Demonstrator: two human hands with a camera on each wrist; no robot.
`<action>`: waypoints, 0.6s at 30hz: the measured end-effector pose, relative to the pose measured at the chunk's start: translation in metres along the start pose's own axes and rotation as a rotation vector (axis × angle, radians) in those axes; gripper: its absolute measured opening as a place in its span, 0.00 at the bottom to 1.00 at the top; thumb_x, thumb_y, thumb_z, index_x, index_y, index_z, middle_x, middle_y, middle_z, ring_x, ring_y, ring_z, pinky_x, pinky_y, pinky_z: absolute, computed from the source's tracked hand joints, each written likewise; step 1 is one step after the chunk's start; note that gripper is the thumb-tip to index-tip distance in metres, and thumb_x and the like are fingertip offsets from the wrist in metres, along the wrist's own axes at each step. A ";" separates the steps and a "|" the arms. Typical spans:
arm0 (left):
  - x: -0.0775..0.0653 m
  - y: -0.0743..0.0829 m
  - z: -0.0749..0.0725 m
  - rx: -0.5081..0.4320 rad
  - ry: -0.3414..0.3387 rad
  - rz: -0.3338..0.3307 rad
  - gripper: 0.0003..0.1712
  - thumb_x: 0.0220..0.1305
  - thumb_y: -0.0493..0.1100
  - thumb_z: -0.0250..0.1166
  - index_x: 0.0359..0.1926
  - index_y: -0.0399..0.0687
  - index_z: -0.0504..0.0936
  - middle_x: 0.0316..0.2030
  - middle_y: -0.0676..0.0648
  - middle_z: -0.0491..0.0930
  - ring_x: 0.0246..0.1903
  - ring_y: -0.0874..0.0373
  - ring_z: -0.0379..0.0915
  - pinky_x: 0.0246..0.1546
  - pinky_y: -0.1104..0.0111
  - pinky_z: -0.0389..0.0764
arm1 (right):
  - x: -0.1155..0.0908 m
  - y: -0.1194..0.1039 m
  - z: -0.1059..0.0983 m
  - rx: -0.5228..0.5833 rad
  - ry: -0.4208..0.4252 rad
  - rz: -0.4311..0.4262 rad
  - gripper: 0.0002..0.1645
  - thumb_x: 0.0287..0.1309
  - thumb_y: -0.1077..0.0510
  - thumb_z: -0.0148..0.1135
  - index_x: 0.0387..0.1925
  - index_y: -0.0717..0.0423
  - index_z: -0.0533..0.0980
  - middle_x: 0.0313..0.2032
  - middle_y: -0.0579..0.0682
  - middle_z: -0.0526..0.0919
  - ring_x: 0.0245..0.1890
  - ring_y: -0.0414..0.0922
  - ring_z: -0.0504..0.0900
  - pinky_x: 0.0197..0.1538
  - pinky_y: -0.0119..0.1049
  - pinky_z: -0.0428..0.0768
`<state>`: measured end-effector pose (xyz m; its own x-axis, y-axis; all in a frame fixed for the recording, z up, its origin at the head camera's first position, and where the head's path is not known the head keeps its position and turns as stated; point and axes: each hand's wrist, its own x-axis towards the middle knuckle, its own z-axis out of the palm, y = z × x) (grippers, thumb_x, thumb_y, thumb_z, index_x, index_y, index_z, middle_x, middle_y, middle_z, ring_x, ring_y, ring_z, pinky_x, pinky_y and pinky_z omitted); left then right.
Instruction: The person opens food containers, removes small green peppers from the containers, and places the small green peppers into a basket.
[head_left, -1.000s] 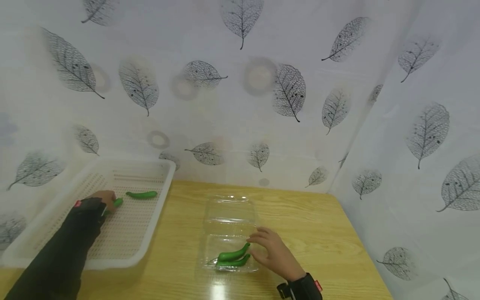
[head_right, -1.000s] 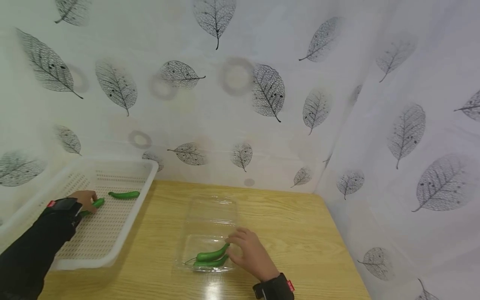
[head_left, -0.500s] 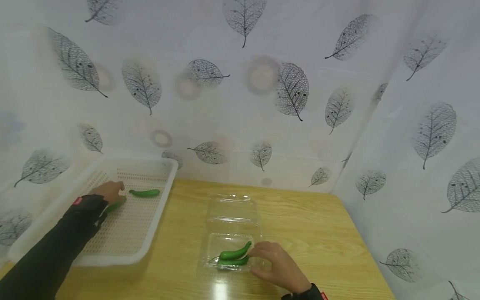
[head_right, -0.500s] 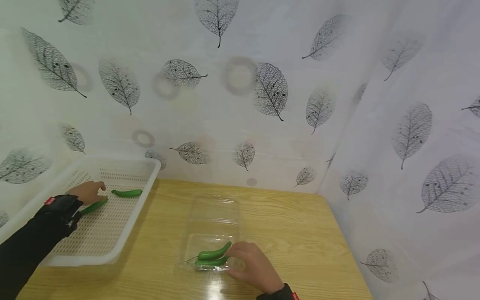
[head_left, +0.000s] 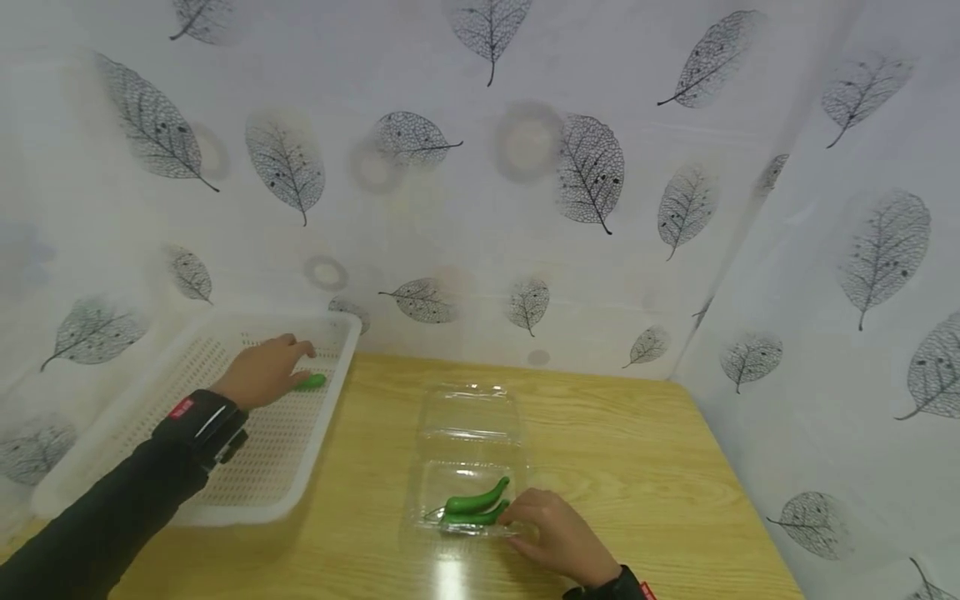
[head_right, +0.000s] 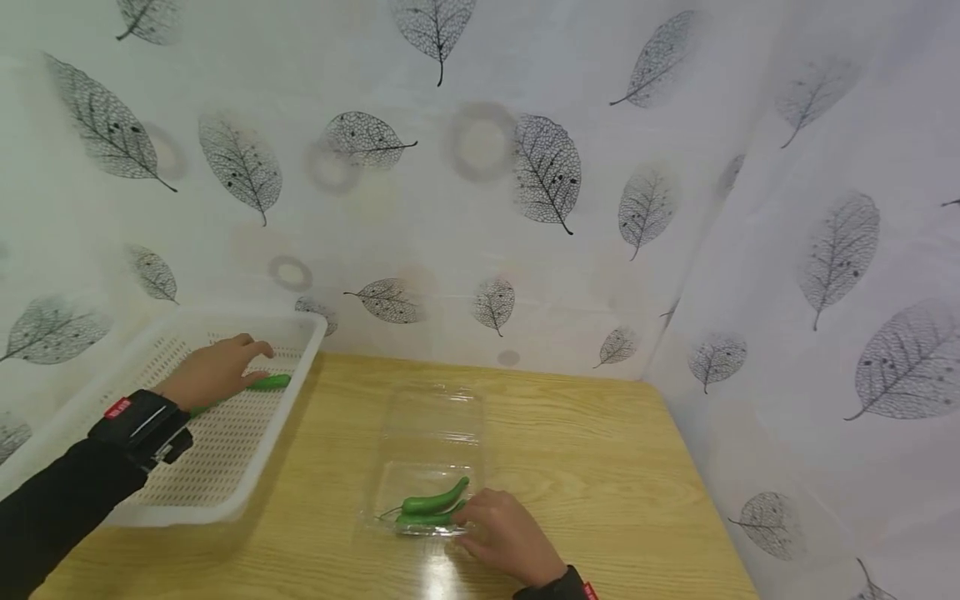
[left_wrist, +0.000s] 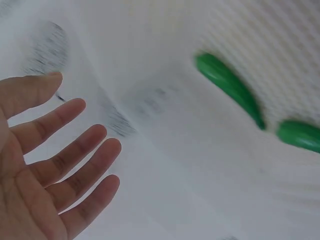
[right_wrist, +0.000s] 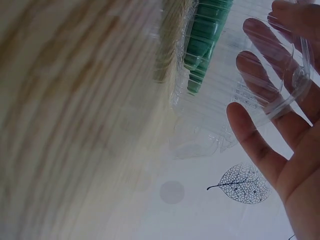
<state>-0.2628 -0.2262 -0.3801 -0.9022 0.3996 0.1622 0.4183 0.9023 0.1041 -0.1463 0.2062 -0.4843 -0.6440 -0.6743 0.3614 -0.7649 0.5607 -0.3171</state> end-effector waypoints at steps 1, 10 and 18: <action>0.002 0.012 -0.003 0.014 0.021 0.026 0.18 0.56 0.40 0.66 0.47 0.38 0.77 0.36 0.39 0.78 0.29 0.50 0.76 0.25 0.61 0.77 | 0.000 0.000 0.000 0.000 -0.006 0.005 0.12 0.43 0.59 0.72 0.34 0.48 0.82 0.33 0.40 0.84 0.36 0.34 0.80 0.40 0.28 0.79; 0.004 0.116 -0.010 -0.033 0.057 0.315 0.16 0.56 0.45 0.67 0.46 0.46 0.78 0.38 0.47 0.79 0.31 0.57 0.76 0.31 0.68 0.79 | 0.002 -0.001 -0.001 0.016 -0.037 0.015 0.11 0.44 0.62 0.71 0.34 0.49 0.82 0.33 0.40 0.85 0.35 0.34 0.79 0.39 0.27 0.79; 0.003 0.186 0.016 -0.002 -0.031 0.543 0.15 0.57 0.50 0.65 0.44 0.50 0.79 0.36 0.52 0.80 0.33 0.62 0.76 0.34 0.73 0.78 | 0.001 0.000 0.001 0.020 -0.033 0.023 0.12 0.45 0.61 0.71 0.35 0.48 0.82 0.35 0.39 0.84 0.36 0.34 0.79 0.39 0.27 0.79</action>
<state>-0.1894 -0.0545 -0.3756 -0.5590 0.8128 0.1641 0.8253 0.5645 0.0155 -0.1469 0.2048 -0.4851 -0.6601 -0.6771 0.3253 -0.7496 0.5663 -0.3426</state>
